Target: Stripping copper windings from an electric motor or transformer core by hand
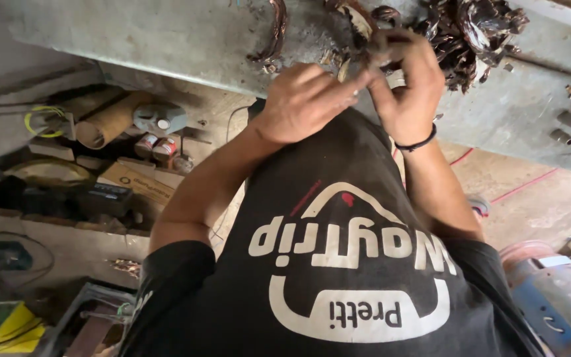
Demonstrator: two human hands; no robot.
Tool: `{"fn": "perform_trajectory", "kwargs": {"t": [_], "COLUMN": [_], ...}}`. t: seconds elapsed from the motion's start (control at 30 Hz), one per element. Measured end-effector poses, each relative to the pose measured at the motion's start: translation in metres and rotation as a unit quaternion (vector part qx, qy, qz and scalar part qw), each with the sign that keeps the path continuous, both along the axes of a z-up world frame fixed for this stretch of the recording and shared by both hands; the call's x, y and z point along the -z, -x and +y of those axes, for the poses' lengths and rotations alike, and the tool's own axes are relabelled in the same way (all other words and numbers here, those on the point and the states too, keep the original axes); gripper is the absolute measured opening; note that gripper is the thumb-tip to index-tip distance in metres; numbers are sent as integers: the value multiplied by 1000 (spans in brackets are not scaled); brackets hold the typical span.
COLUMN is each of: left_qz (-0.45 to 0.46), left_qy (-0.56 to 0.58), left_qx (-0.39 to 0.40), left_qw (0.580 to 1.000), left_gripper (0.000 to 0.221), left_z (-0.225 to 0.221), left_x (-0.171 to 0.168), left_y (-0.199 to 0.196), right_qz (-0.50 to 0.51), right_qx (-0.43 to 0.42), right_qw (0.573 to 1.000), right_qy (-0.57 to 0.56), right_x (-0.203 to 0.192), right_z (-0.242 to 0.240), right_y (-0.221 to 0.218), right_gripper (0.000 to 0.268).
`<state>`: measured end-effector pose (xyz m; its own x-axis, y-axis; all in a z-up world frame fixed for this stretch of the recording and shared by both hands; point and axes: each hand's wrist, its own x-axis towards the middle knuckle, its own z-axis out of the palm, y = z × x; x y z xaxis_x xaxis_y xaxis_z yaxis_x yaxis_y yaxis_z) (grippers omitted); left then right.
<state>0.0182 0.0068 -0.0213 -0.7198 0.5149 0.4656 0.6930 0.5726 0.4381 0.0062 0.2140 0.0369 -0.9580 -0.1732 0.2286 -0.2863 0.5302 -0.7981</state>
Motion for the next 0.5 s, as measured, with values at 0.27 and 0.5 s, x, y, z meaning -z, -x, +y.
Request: {"fn": "perform_trajectory", "kwargs": {"t": [0.27, 0.5], "left_qz": [48, -126], "left_qy": [159, -2], "left_qx": [129, 177], "left_qw": [978, 976], "left_gripper": [47, 59], "left_z": [2, 1], "left_x": [-19, -19], "left_y": [14, 17], "right_qz": [-387, -298], "right_qx": [94, 87], "right_qw": [716, 847], "right_qy": [574, 431], "right_x": [61, 54], "right_z": [53, 44], "right_y": [-35, -38], "right_gripper": [40, 45]}}
